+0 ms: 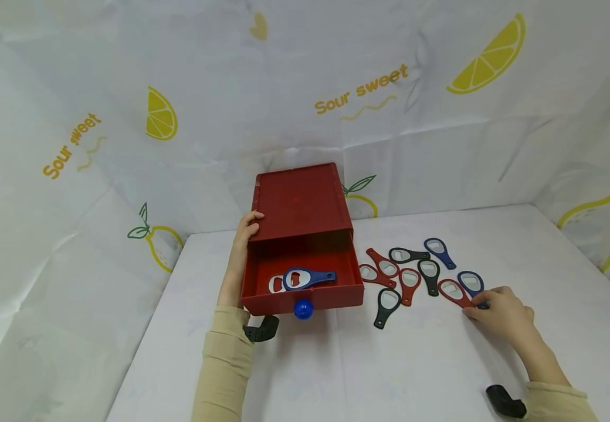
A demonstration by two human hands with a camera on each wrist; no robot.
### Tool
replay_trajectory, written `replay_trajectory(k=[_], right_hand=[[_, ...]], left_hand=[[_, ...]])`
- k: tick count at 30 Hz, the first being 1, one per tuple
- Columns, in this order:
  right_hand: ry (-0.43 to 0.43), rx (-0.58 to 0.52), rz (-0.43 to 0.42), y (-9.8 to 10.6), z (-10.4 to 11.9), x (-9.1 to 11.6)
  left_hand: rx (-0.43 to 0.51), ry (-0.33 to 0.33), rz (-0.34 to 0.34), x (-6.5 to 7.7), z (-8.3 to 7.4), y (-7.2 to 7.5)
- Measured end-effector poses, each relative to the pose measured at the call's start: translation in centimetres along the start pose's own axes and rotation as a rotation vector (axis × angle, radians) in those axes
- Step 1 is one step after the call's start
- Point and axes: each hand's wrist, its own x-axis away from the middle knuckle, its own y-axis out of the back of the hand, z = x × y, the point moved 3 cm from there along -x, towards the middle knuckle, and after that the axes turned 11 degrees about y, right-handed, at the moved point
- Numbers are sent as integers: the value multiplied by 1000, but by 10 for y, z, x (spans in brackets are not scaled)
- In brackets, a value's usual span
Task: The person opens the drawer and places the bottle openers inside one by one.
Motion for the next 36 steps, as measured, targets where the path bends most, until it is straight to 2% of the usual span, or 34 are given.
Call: replay_trajectory(k=[7, 17, 25, 29, 36], right_hand=[[35, 33, -69, 4, 4, 0], [32, -15, -20, 15, 8, 0], [72, -23, -64, 23, 17, 3], [92, -37, -111, 29, 25, 5], [167, -61, -290, 46, 50, 9]], left_hand=[[5, 12, 6, 0, -1, 0], [28, 36, 15, 2, -2, -1], [33, 45, 14, 2, -1, -1], [30, 49, 12, 2, -1, -1], [7, 32, 1, 0, 1, 0]])
